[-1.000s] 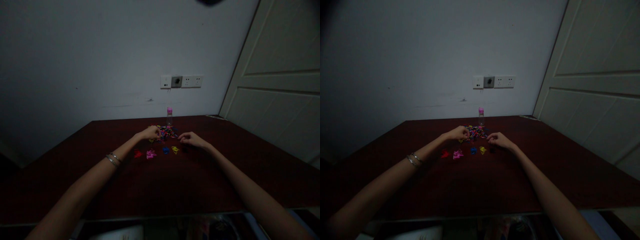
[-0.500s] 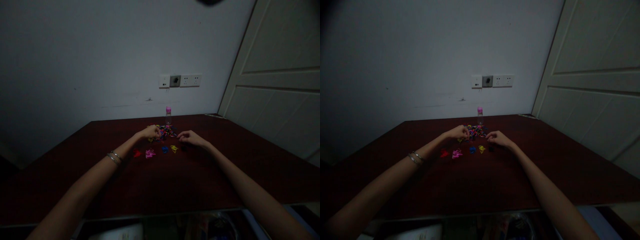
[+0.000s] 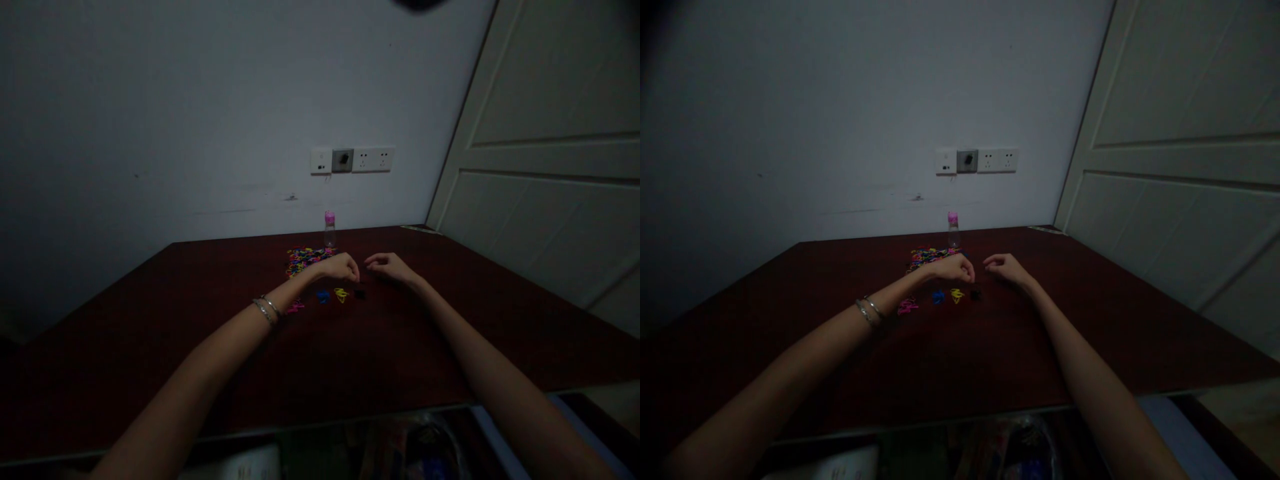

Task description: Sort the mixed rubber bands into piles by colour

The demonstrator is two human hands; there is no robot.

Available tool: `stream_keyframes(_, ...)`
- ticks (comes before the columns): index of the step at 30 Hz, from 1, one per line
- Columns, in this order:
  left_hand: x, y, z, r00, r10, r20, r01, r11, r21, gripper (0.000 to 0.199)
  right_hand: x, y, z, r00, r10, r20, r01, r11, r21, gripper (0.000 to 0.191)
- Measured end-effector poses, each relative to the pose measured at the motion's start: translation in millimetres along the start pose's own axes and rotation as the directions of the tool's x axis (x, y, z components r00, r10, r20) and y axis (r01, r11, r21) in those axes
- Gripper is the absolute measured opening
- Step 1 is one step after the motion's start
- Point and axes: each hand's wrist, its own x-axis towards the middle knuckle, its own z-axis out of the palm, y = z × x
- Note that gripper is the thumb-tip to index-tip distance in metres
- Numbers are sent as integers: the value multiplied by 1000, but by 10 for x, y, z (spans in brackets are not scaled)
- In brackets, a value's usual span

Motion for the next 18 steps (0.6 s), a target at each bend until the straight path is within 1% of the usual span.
stream_keyframes(4,109,-44,146,999,-1,53,2,1000,-24,16,-9,9,-16,1000,6,-16,-6,1000,-16,31)
stream_keyframes(8,121,-108,173,996,28,81,-25,999,-29,18,-31,-29,-7,1000,8,-23,-9,999,-32,30)
stream_keyframes(14,19,-186,99,1000,21,5,-20,997,-78,20,-31,-37,0,1000,17,-12,-18,999,-34,31)
stream_keyframes(16,-18,-272,24,999,22,-36,-25,996,-88,21,-33,-38,0,1000,28,-14,-29,999,-41,32)
stream_keyframes(18,-72,-406,-89,994,10,-108,-18,997,-75,21,-35,-38,0,1000,27,-12,-28,999,-41,33)
